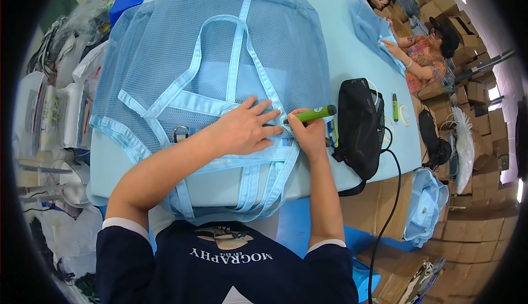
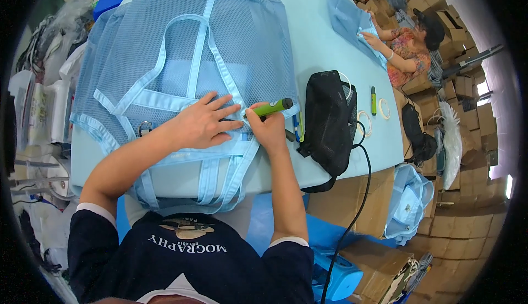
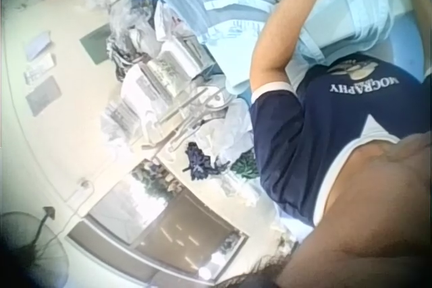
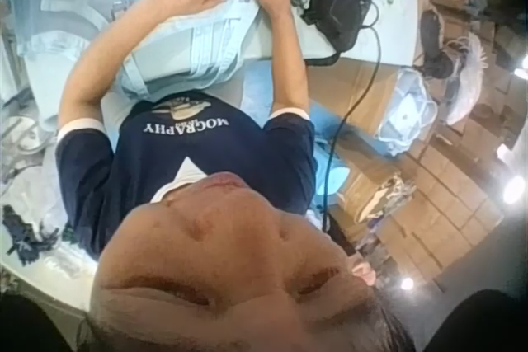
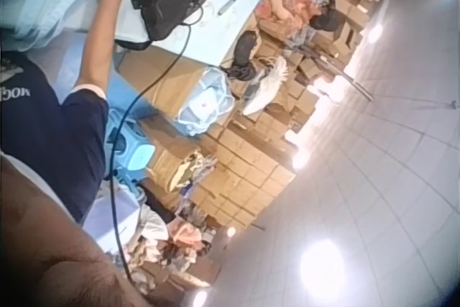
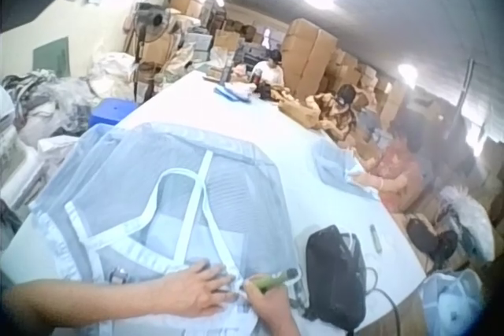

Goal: Assembling and finishing blue mesh bags using a hand-held heat sealing tool.

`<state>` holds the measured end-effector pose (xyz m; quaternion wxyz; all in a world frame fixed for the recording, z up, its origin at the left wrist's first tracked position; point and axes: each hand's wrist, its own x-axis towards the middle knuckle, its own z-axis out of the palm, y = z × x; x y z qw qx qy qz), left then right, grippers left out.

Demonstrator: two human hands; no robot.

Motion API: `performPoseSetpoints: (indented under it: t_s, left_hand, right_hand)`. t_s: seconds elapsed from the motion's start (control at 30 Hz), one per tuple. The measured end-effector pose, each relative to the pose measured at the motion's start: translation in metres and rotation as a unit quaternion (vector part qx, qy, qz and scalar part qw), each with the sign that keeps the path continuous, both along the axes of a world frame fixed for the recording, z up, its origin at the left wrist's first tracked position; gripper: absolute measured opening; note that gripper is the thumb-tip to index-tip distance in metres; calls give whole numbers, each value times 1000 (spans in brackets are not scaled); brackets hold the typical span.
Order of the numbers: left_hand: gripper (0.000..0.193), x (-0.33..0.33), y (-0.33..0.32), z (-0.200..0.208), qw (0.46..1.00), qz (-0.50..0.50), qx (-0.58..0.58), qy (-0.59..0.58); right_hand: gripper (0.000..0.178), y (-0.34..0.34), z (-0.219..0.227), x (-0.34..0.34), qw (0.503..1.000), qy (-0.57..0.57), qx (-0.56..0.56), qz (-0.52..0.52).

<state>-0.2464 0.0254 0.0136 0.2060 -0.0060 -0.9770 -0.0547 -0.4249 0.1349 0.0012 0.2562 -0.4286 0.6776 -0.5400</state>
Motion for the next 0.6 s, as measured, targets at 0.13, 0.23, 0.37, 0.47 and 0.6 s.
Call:
performPoseSetpoints:
  t_s: [0.13, 0.23, 0.37, 0.47, 0.6]
  left_hand:
    - [34, 0, 1, -2, 1000, 1, 1, -5]
    - [35, -1, 0, 0, 1000, 3, -2, -13]
    - [35, -2, 1, 1, 1000, 2, 2, -11]
    - [35, 0, 0, 0, 1000, 7, 5, -13]
    - [33, -1, 0, -1, 1000, 8, 6, -12]
  right_hand:
    - [13, 3, -1, -3, 1000, 10, -2, 24]
    - [15, 2, 0, -4, 1000, -8, 14, -16]
    - [14, 0, 2, -7, 1000, -4, 7, 3]
    - [13, 4, 0, -7, 1000, 5, 10, 2]
    - [11, 1, 3, -5, 999, 43, 16, -16]
